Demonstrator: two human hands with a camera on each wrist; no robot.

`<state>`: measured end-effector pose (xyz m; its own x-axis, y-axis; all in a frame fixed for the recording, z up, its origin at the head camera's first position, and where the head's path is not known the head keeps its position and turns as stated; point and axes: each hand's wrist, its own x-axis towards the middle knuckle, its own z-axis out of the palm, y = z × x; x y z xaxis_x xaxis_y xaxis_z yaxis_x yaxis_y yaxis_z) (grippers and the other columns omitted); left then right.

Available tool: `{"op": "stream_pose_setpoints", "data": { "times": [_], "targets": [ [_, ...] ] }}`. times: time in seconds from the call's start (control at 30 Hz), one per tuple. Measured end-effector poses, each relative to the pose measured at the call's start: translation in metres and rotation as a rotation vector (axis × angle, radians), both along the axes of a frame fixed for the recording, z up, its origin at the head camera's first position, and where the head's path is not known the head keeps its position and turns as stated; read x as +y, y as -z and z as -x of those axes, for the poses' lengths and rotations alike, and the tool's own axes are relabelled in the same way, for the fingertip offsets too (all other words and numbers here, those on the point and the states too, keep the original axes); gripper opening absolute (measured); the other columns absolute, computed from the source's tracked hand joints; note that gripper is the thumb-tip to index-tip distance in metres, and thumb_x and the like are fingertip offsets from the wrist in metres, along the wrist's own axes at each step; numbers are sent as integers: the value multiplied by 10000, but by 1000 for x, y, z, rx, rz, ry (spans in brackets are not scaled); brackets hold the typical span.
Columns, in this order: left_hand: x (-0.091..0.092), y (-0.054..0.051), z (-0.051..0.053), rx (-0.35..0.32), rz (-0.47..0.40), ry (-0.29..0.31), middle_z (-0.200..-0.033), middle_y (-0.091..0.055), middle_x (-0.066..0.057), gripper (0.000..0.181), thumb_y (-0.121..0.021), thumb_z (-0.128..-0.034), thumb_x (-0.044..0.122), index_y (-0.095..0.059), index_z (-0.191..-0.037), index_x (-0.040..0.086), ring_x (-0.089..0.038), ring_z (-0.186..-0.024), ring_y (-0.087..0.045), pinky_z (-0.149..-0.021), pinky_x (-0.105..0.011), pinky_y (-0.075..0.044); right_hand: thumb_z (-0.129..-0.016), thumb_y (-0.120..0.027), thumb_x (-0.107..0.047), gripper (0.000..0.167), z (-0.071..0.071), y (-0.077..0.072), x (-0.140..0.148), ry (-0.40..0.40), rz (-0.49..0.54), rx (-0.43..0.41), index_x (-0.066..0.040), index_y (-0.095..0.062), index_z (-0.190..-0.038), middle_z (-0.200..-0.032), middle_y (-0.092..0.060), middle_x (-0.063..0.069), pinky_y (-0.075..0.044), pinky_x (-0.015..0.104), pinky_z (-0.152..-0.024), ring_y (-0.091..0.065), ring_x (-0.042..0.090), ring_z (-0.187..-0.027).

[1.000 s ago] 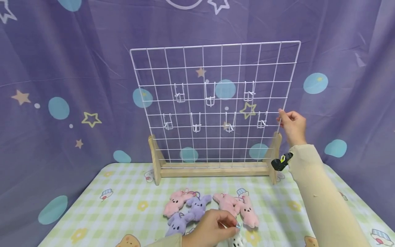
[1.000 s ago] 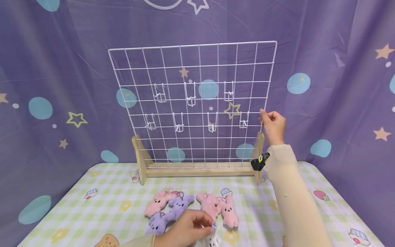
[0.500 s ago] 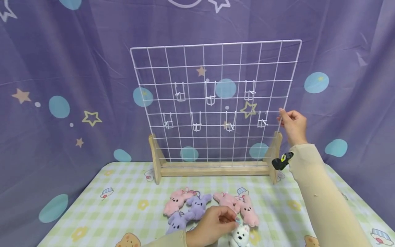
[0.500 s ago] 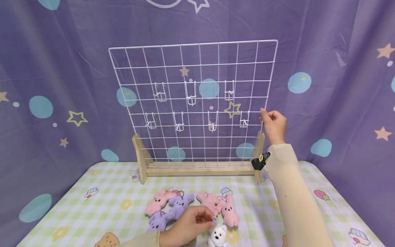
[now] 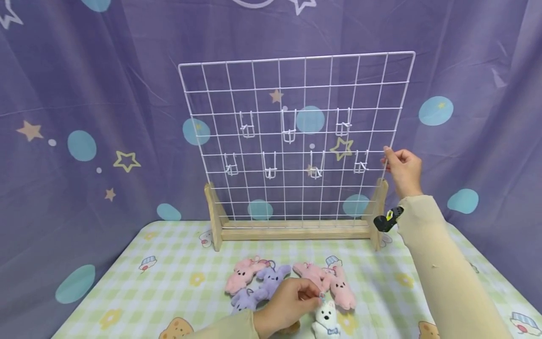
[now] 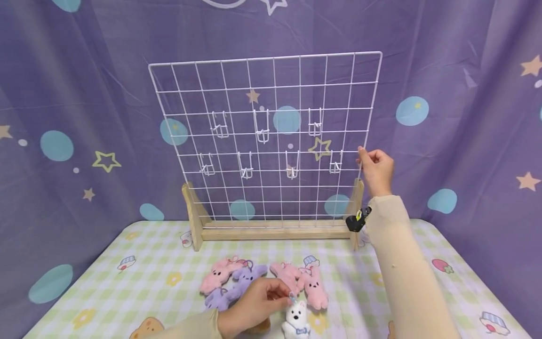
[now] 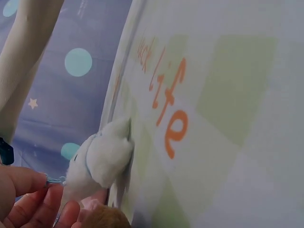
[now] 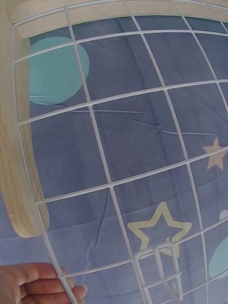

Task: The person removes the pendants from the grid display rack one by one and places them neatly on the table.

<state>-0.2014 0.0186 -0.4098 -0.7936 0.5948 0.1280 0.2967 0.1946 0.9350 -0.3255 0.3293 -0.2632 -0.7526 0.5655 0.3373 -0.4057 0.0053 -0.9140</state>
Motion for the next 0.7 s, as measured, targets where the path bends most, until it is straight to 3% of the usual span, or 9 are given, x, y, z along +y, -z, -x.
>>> {"op": "stream_pose_setpoints", "data": {
  "times": [0.27,0.7],
  "targets": [
    [5,3,5,53,9,-6,-733,-657,27,34,-691,-802,27,-690,-834,37,9,-646,-551,-625,-166,-488,-878,-658,-114,295,-11,-11,-8,-9,19,-16,-47,-526,-622,-562,-634,-62,-481,133,-536,-563,40,-509],
    [9,3,10,92,74,-35,-706,-628,96,48,-691,-801,54,-700,-818,98,13,-651,-532,-629,-167,-458,-881,-650,-110,288,-17,-14,-12,-23,13,-7,-32,-518,-637,-562,-629,-61,-480,134,-535,-563,41,-513]
  ]
}}
